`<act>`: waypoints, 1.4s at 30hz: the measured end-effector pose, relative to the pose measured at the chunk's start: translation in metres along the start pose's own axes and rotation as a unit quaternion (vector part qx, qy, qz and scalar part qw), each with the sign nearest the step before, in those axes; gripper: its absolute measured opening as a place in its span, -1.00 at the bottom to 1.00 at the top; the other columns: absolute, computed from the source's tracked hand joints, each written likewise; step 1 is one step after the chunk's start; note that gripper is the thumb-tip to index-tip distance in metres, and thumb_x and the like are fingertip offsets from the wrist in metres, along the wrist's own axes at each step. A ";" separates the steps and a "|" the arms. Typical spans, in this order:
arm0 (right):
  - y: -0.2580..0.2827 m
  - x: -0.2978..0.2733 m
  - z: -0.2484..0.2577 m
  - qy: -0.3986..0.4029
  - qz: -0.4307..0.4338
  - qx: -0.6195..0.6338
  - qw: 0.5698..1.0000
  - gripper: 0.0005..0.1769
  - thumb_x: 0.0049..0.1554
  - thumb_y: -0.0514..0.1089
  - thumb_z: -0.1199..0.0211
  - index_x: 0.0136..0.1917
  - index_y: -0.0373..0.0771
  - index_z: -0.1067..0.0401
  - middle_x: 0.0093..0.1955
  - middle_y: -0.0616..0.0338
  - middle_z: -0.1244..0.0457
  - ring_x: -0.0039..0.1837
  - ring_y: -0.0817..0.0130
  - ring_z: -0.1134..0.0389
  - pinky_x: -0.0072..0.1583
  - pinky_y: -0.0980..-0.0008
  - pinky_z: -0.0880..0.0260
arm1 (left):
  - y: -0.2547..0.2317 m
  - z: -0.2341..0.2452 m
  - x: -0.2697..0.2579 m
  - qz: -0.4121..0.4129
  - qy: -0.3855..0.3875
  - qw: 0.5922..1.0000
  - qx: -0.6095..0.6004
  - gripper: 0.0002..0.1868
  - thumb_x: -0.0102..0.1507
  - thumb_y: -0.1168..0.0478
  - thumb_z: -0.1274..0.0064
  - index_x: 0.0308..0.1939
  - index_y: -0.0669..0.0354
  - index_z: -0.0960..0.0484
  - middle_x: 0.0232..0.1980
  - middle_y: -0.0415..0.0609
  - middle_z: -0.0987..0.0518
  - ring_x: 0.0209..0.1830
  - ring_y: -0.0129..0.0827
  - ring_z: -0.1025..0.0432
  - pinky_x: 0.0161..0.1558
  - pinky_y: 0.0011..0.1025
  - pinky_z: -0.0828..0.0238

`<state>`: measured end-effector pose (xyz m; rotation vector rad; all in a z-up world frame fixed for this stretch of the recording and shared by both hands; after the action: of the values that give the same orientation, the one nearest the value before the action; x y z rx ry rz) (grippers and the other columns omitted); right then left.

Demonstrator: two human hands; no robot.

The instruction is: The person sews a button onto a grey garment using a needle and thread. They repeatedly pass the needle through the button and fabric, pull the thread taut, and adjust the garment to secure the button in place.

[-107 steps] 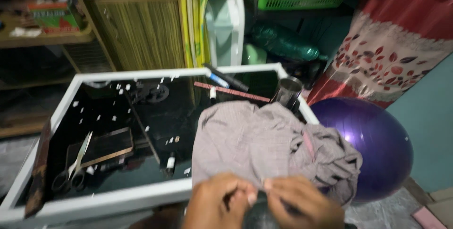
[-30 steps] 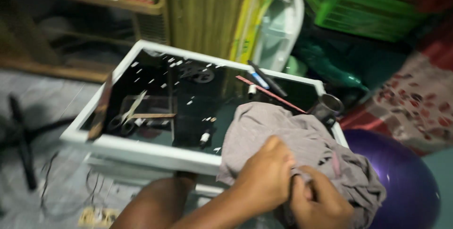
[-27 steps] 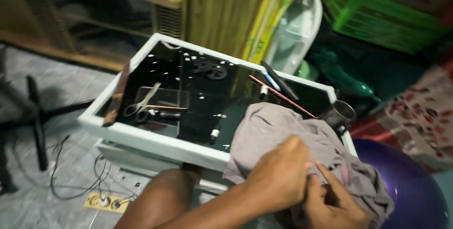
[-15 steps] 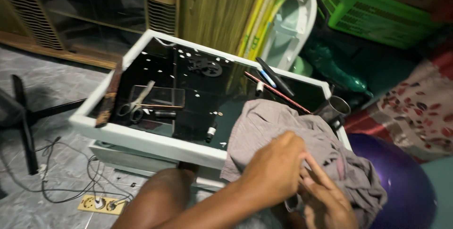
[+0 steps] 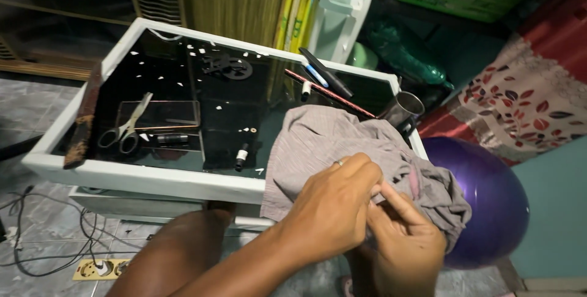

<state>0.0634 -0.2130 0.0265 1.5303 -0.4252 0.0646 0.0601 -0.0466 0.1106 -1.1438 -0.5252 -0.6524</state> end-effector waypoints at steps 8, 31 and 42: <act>-0.037 -0.004 -0.015 -0.016 -0.151 0.058 0.987 -0.46 0.00 -0.44 -0.36 0.28 -0.50 -0.50 -0.26 0.19 -0.31 -0.32 0.58 -0.22 -0.29 0.57 -0.21 | 0.045 0.009 0.017 0.175 -0.089 0.923 -0.330 -0.86 0.44 0.25 0.21 -0.12 0.18 -0.46 -0.14 -0.10 -0.59 -0.12 -0.43 -0.48 0.00 -0.40 -0.47; -0.245 0.155 0.122 0.409 0.271 -0.438 0.753 0.00 0.01 0.27 -0.14 0.57 -0.23 0.03 0.55 -0.33 0.05 0.49 0.02 -0.13 0.48 0.14 -0.02 | 0.133 0.295 -0.067 0.216 -0.270 0.909 0.234 -0.91 0.44 0.23 0.18 -0.08 0.17 -0.39 -0.42 -0.02 -0.55 -0.48 -0.40 -0.41 -0.37 -0.40 -0.33; -0.270 0.156 0.120 0.349 0.210 -0.516 0.754 -0.08 0.04 0.10 -0.12 0.62 -0.15 -0.01 0.51 -0.09 -0.10 0.41 0.28 -0.32 0.44 0.37 -0.30 | 0.126 0.345 -0.110 0.155 -0.402 0.866 0.255 -0.95 0.47 0.35 0.16 -0.09 0.24 -0.39 -0.38 -0.13 -0.41 -0.43 -0.52 -0.28 -0.37 -0.50 -0.24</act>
<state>0.2619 -0.3793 -0.1842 0.2175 -0.1187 0.6324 0.0540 0.3342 0.0677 -0.9192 -1.1163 0.2868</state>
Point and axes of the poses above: each hand's wrist, its own x-axis towards the middle knuckle, its own z-axis out of the back of the hand, y = z × x, the point moved 8 cm from there along x, towards the middle knuckle
